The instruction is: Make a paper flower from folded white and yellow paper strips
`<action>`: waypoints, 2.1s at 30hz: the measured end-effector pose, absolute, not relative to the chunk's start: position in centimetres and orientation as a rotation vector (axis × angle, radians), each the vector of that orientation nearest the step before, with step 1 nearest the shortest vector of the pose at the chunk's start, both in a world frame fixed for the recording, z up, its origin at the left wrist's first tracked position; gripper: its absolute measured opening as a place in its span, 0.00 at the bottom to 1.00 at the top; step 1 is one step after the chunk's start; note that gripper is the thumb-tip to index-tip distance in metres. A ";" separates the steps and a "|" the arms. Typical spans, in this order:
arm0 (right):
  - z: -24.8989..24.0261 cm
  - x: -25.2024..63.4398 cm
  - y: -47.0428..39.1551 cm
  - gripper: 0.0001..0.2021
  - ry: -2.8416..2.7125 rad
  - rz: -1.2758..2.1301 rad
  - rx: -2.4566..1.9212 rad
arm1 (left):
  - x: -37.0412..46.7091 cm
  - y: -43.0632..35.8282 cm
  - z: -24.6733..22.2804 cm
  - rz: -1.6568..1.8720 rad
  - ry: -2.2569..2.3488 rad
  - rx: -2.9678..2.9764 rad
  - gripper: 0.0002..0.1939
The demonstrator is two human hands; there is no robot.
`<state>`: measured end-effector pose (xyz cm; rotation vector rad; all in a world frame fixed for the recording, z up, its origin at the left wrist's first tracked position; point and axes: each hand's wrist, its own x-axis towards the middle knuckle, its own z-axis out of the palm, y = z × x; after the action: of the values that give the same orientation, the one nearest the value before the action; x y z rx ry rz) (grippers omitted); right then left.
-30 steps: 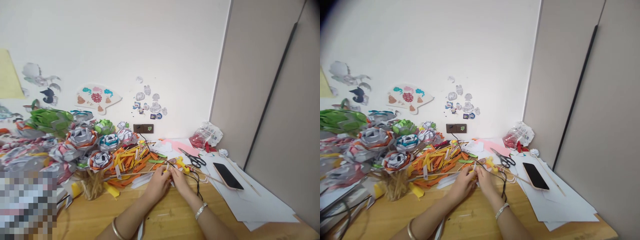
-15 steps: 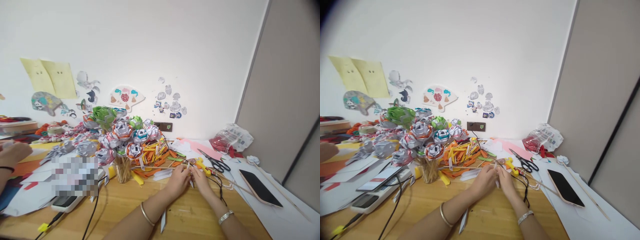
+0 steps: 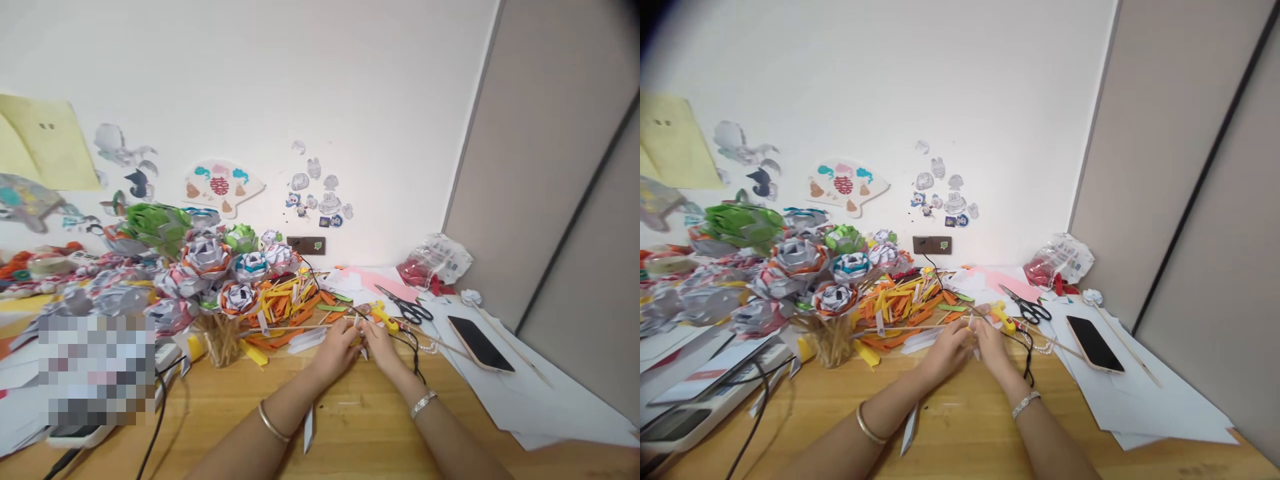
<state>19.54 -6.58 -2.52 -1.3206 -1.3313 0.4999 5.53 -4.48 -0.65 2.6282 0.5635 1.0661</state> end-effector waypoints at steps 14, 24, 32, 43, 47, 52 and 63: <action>-3.9 20.7 -5.7 0.19 -1.249 0.565 -1.305 | 5.5 -4.3 -0.2 1.078 0.617 2.474 0.14; -3.4 20.5 -5.8 0.20 -1.224 0.681 -1.230 | 4.8 -3.1 -0.7 1.127 0.818 2.595 0.32; -1.9 19.9 -6.7 0.20 -1.295 0.728 -1.163 | 4.8 -3.0 -0.8 1.123 0.745 2.622 0.26; -2.0 21.4 -6.4 0.21 -1.203 0.567 -1.259 | 4.5 -2.6 -0.3 1.197 0.803 2.767 0.21; -1.5 23.3 -6.1 0.13 -1.255 0.029 -1.586 | 4.2 -2.2 0.0 1.317 0.817 2.807 0.21; -1.4 24.2 -4.3 0.18 -1.364 -0.364 -2.145 | 3.8 -1.6 0.0 1.405 0.828 2.774 0.22; 0.7 23.9 -4.4 0.12 -1.502 -0.500 -2.208 | 3.6 -1.9 0.7 1.479 0.959 2.757 0.14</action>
<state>23.90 -4.41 0.73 -2.2076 -1.5017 -0.5003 3.57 -1.88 0.66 2.7565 0.9589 1.4785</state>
